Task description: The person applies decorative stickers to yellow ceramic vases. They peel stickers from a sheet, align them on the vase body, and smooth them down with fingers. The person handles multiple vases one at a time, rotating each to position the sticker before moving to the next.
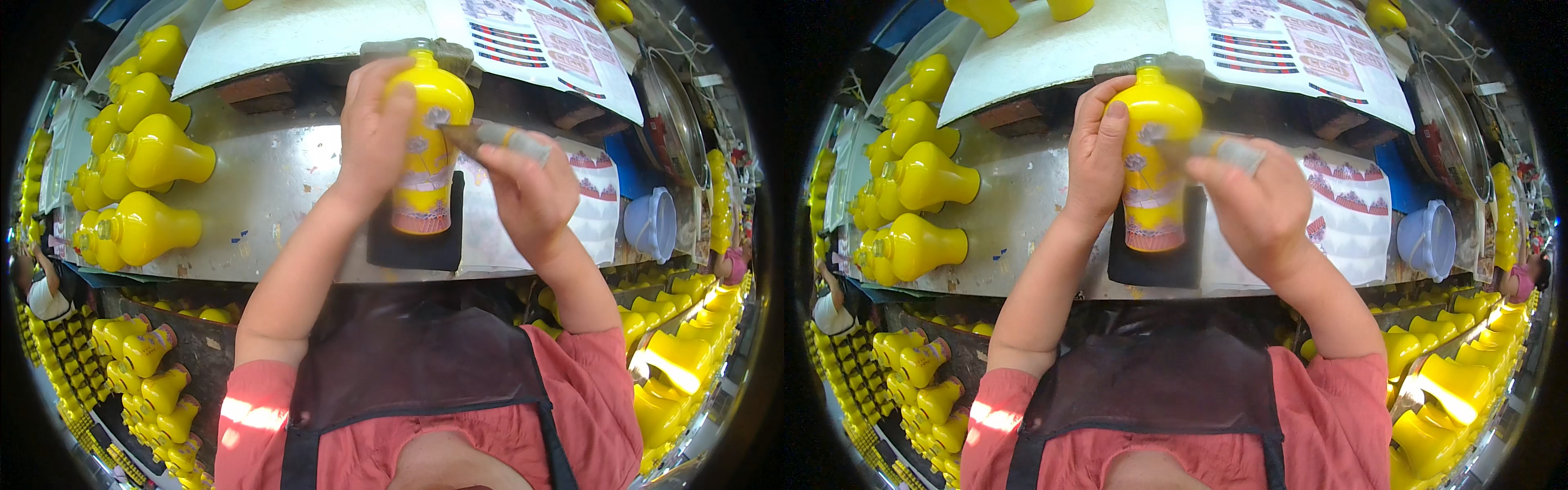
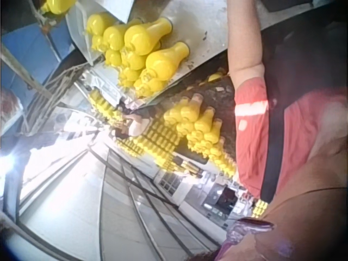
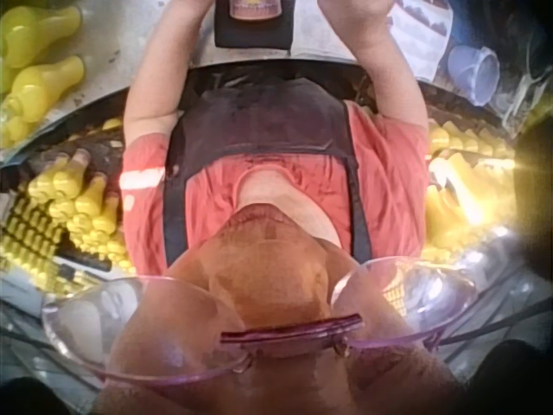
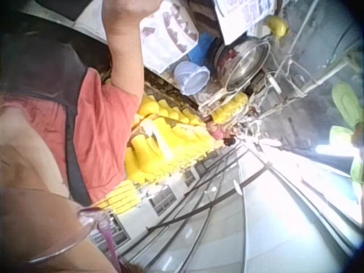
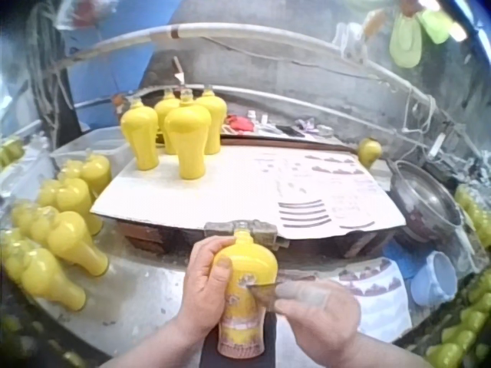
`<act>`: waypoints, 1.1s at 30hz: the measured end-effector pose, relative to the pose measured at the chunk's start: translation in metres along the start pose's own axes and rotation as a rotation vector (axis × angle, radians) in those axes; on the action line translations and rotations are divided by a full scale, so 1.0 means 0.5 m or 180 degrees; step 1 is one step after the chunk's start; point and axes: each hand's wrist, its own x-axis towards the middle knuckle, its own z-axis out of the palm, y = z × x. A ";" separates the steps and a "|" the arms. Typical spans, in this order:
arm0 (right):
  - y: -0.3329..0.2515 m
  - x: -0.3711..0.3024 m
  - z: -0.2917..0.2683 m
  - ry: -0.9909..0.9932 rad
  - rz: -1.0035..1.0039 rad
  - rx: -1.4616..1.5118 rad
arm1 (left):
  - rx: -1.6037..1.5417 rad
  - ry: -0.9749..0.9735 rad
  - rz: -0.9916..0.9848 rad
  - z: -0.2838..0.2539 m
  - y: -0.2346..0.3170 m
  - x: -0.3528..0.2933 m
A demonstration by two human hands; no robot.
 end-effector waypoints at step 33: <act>-0.010 -0.007 0.041 0.0080 0.0885 0.0509 | 0.0912 -0.0598 -0.0864 -0.001 0.057 -0.118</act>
